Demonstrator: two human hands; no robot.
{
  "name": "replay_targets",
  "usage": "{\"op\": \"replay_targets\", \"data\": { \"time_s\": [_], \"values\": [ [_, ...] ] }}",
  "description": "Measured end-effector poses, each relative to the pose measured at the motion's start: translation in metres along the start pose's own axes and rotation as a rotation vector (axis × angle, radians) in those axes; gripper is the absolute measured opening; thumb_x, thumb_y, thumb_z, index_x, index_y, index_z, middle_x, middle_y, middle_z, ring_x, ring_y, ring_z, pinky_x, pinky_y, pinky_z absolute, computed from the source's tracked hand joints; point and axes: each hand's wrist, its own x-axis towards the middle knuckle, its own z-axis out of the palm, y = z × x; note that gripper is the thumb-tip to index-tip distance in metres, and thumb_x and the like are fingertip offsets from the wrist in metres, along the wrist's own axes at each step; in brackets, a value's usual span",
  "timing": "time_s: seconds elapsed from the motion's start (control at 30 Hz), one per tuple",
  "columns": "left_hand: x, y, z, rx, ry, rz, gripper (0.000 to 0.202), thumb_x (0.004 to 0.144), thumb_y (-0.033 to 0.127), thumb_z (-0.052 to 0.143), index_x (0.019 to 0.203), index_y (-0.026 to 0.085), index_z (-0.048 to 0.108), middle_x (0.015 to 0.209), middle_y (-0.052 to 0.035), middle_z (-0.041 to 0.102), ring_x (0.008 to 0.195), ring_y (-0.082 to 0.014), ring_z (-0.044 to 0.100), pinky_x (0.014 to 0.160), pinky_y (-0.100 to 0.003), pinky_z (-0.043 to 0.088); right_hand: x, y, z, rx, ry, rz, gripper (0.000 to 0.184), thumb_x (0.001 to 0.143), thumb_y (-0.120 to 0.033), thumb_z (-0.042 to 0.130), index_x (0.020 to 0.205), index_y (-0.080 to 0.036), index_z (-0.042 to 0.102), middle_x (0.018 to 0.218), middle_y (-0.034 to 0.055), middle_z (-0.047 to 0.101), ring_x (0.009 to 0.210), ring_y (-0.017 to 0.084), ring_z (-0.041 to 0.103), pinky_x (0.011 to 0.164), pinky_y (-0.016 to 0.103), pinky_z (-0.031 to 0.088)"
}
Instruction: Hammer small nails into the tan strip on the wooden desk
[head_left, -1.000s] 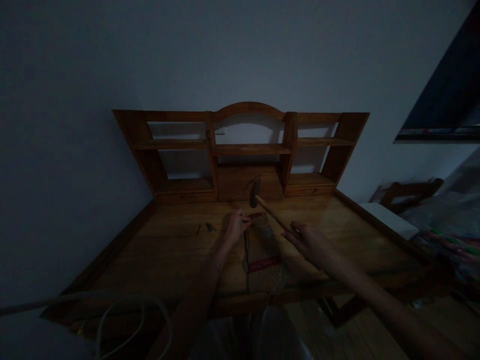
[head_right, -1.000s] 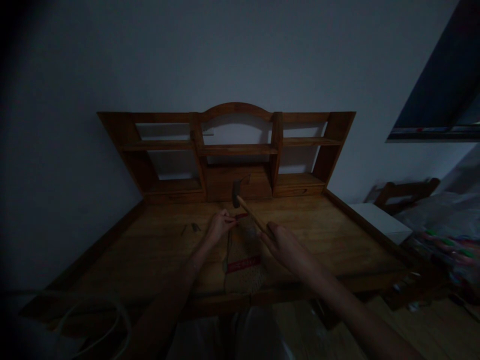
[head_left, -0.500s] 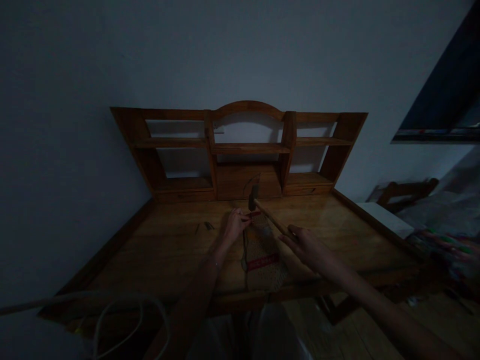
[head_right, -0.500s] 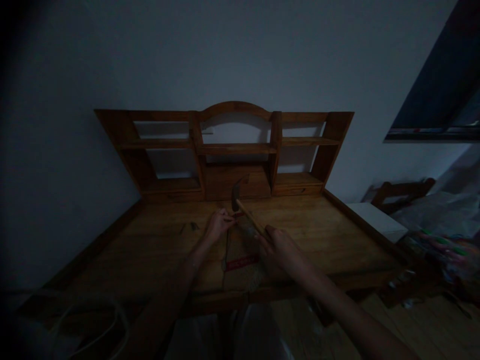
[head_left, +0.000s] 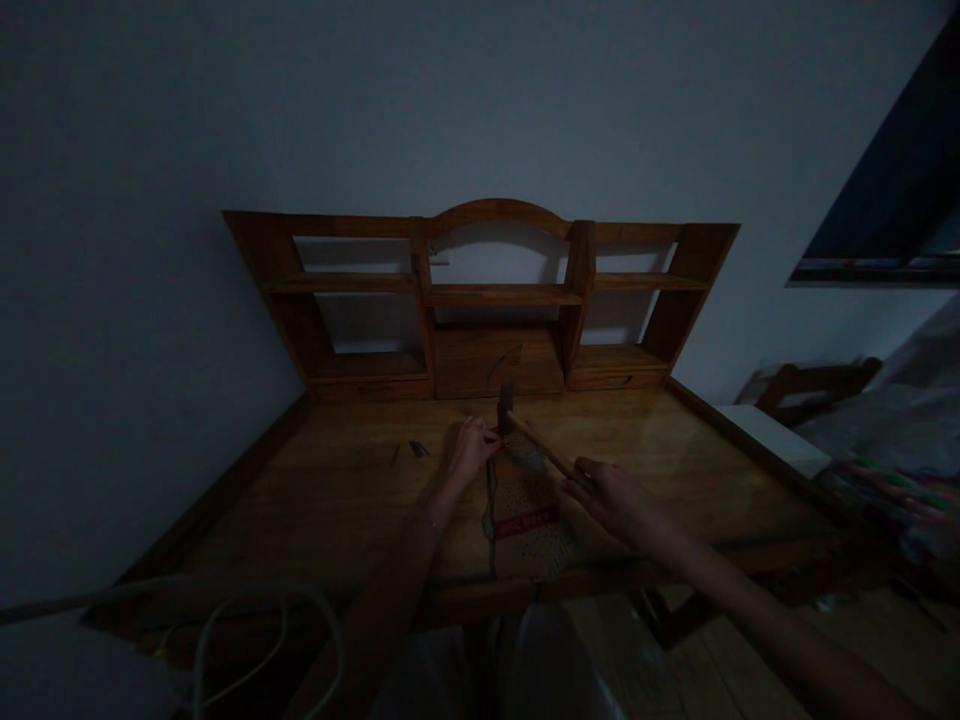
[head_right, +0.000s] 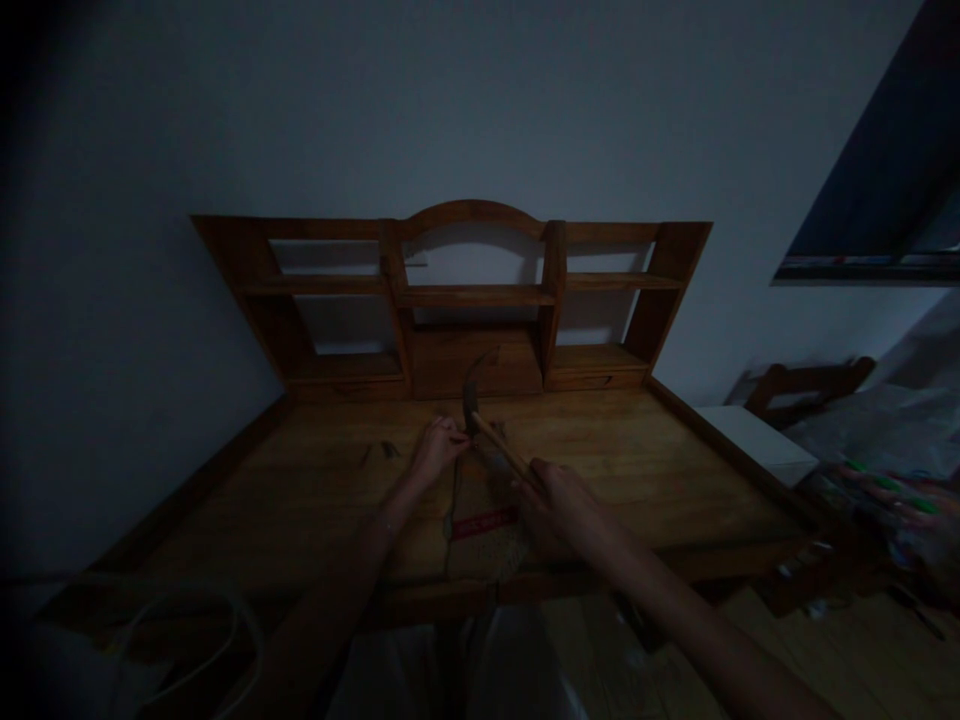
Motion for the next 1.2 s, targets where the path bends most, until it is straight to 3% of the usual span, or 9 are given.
{"op": "replay_targets", "data": {
  "time_s": [0.27, 0.57, 0.7, 0.83, 0.93, 1.0, 1.1, 1.2],
  "values": [
    [0.001, 0.000, 0.002, 0.021, 0.001, -0.013, 0.008, 0.077, 0.025, 0.071, 0.080, 0.020, 0.077, 0.074, -0.0042, 0.057, 0.079, -0.0183, 0.050, 0.071, -0.030, 0.037, -0.001, -0.019, -0.025, 0.015, 0.007, 0.054, 0.028, 0.091, -0.043, 0.045, 0.077, -0.019, 0.052, 0.056, 0.0006, 0.056, 0.044, 0.012, 0.051, 0.045, 0.023, 0.028],
    [0.000, 0.005, -0.001, 0.045, -0.026, -0.013, 0.007, 0.077, 0.022, 0.071, 0.079, 0.020, 0.077, 0.074, -0.0038, 0.058, 0.077, -0.0169, 0.050, 0.072, -0.030, 0.037, 0.002, -0.002, -0.005, 0.025, -0.013, 0.036, 0.026, 0.088, -0.039, 0.049, 0.074, -0.018, 0.054, 0.060, 0.0033, 0.060, 0.049, 0.013, 0.054, 0.046, 0.023, 0.031],
    [0.001, 0.002, 0.001, 0.009, 0.016, -0.019, 0.006, 0.074, 0.025, 0.075, 0.078, 0.020, 0.077, 0.074, -0.0033, 0.058, 0.078, -0.0170, 0.051, 0.073, -0.030, 0.038, -0.001, -0.004, -0.015, 0.194, -0.013, 0.116, 0.031, 0.087, -0.049, 0.049, 0.079, -0.019, 0.054, 0.053, -0.0029, 0.050, 0.039, 0.010, 0.045, 0.037, 0.020, 0.028],
    [0.001, 0.003, -0.006, -0.024, 0.111, -0.026, 0.012, 0.073, 0.033, 0.075, 0.077, 0.022, 0.076, 0.075, -0.0034, 0.059, 0.080, -0.0176, 0.052, 0.075, -0.030, 0.039, 0.006, -0.001, -0.028, 0.517, -0.035, 0.219, 0.039, 0.084, -0.059, 0.049, 0.087, -0.021, 0.052, 0.053, -0.0077, 0.041, 0.033, 0.006, 0.035, 0.029, 0.017, 0.025],
    [0.000, 0.009, -0.014, -0.036, 0.251, -0.050, 0.019, 0.082, 0.037, 0.065, 0.076, 0.021, 0.075, 0.075, -0.0036, 0.056, 0.081, -0.0169, 0.052, 0.076, -0.029, 0.041, 0.024, 0.012, -0.029, 0.728, -0.063, 0.273, 0.042, 0.081, -0.062, 0.053, 0.086, -0.020, 0.052, 0.050, -0.0100, 0.037, 0.029, 0.004, 0.029, 0.026, 0.017, 0.025],
    [-0.001, 0.014, -0.019, -0.070, 0.291, -0.016, 0.020, 0.087, 0.031, 0.058, 0.084, 0.021, 0.074, 0.081, -0.0042, 0.056, 0.085, -0.0166, 0.052, 0.078, -0.028, 0.042, 0.037, 0.028, -0.022, 0.848, -0.066, 0.302, 0.040, 0.080, -0.060, 0.056, 0.084, -0.020, 0.051, 0.048, -0.0112, 0.034, 0.029, 0.004, 0.027, 0.026, 0.017, 0.026],
    [-0.003, 0.018, -0.021, -0.145, 0.221, 0.090, 0.028, 0.084, 0.013, 0.055, 0.105, 0.024, 0.071, 0.093, -0.0044, 0.056, 0.094, -0.0159, 0.052, 0.083, -0.028, 0.044, 0.049, 0.057, -0.005, 0.991, -0.043, 0.353, 0.037, 0.081, -0.056, 0.057, 0.078, -0.020, 0.049, 0.047, -0.0114, 0.034, 0.028, 0.003, 0.025, 0.025, 0.016, 0.025],
    [-0.002, 0.018, -0.019, -0.165, 0.142, 0.154, 0.044, 0.076, 0.001, 0.055, 0.107, 0.027, 0.071, 0.096, -0.0042, 0.054, 0.095, -0.0159, 0.051, 0.084, -0.029, 0.045, 0.047, 0.084, 0.014, 1.023, 0.021, 0.397, 0.035, 0.079, -0.052, 0.060, 0.074, -0.020, 0.048, 0.047, -0.0104, 0.036, 0.028, 0.004, 0.028, 0.025, 0.017, 0.028]
  ]
}}
